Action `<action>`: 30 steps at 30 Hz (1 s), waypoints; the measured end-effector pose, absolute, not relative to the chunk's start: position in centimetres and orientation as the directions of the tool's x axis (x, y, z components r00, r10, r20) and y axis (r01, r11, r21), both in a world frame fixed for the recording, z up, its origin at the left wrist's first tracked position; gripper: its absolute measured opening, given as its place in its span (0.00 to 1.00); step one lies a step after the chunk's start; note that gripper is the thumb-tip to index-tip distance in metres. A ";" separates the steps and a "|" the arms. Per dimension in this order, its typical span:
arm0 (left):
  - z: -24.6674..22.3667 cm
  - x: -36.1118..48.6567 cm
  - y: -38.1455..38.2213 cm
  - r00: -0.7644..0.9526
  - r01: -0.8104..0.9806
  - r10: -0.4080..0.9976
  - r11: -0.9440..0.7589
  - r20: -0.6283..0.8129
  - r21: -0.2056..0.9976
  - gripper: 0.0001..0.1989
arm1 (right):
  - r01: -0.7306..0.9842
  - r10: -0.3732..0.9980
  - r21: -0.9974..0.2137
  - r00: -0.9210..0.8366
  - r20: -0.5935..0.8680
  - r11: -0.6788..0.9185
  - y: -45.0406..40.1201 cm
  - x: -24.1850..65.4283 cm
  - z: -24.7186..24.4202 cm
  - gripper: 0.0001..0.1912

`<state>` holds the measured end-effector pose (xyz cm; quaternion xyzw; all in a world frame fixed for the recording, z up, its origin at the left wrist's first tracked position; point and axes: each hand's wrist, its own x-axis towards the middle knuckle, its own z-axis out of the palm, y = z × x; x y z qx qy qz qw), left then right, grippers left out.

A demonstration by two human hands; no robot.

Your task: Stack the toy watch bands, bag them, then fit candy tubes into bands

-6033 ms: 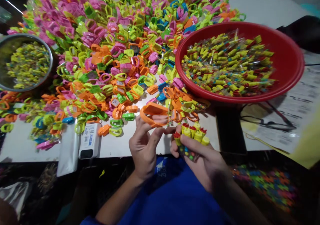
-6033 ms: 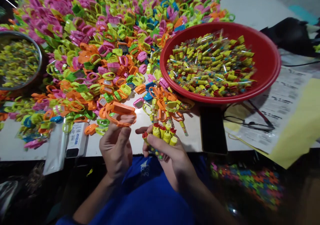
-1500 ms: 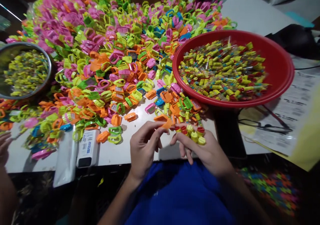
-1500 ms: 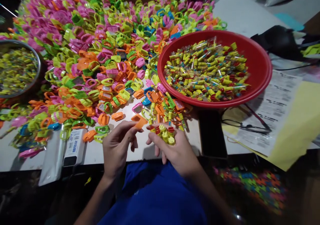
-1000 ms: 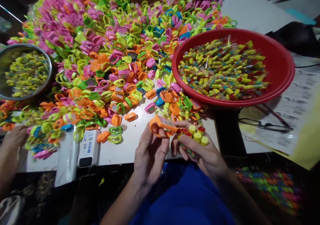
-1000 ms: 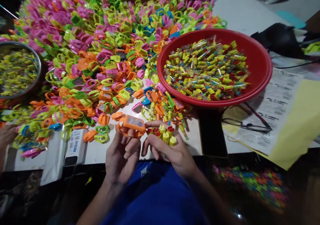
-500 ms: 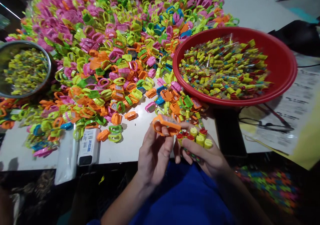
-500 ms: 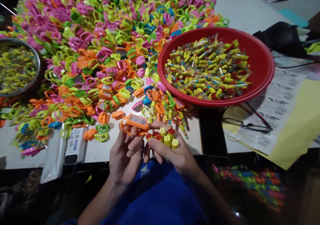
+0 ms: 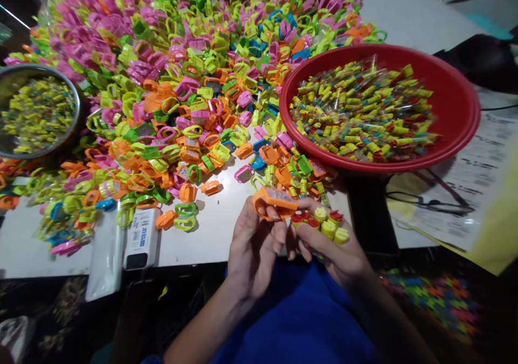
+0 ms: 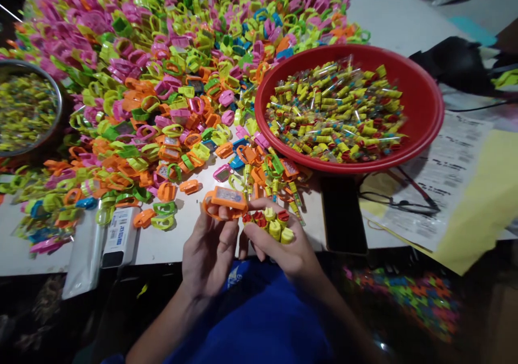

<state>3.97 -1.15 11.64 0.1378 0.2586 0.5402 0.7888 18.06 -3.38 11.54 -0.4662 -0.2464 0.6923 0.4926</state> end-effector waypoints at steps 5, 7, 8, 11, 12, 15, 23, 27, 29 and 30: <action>11.5 4.2 -1.2 0.256 -0.782 0.920 0.378 -0.298 0.496 0.19 | -0.415 0.919 -0.826 -0.073 -0.387 -0.381 -3.3 18.2 10.5 0.23; 11.4 4.5 -1.2 0.243 -0.781 0.925 0.365 -0.292 0.507 0.19 | -0.438 0.925 -0.821 -0.072 -0.373 -0.366 -3.2 18.0 10.1 0.23; 11.3 4.6 -1.1 0.237 -0.772 0.927 0.361 -0.289 0.524 0.19 | -0.443 0.929 -0.823 -0.073 -0.364 -0.357 -3.0 17.9 9.9 0.23; 10.5 3.8 -0.5 0.200 -0.668 0.927 0.366 -0.317 0.648 0.18 | -0.366 0.950 -0.881 -0.033 -0.310 -0.300 -1.8 18.0 9.7 0.22; 10.0 3.0 -0.2 0.167 -0.591 0.930 0.361 -0.328 0.721 0.17 | -0.297 0.958 -0.915 -0.010 -0.285 -0.275 -1.2 18.2 9.7 0.22; 8.4 -1.4 1.1 -0.043 -0.179 0.965 0.247 -0.258 0.952 0.21 | -0.034 0.970 -0.981 0.141 -0.196 -0.193 0.8 19.2 10.1 0.23; 5.3 -10.5 3.1 -0.019 0.795 0.997 -0.031 0.076 0.606 0.15 | 0.556 0.839 -0.831 0.455 0.298 -0.006 0.2 20.2 10.7 0.19; 4.0 -8.7 4.5 0.015 0.909 0.996 -0.053 0.093 0.414 0.21 | 0.433 0.895 -0.899 0.422 0.141 -0.062 -1.6 19.3 11.0 0.17; 3.4 -7.9 5.3 -0.004 0.947 0.996 -0.025 0.090 0.321 0.23 | 0.274 0.947 -0.951 0.318 -0.048 -0.140 -1.9 19.1 10.8 0.20; 3.1 -7.6 5.6 -0.011 0.957 0.996 -0.016 0.093 0.288 0.24 | 0.218 0.959 -0.958 0.253 -0.130 -0.188 -1.9 19.1 10.5 0.20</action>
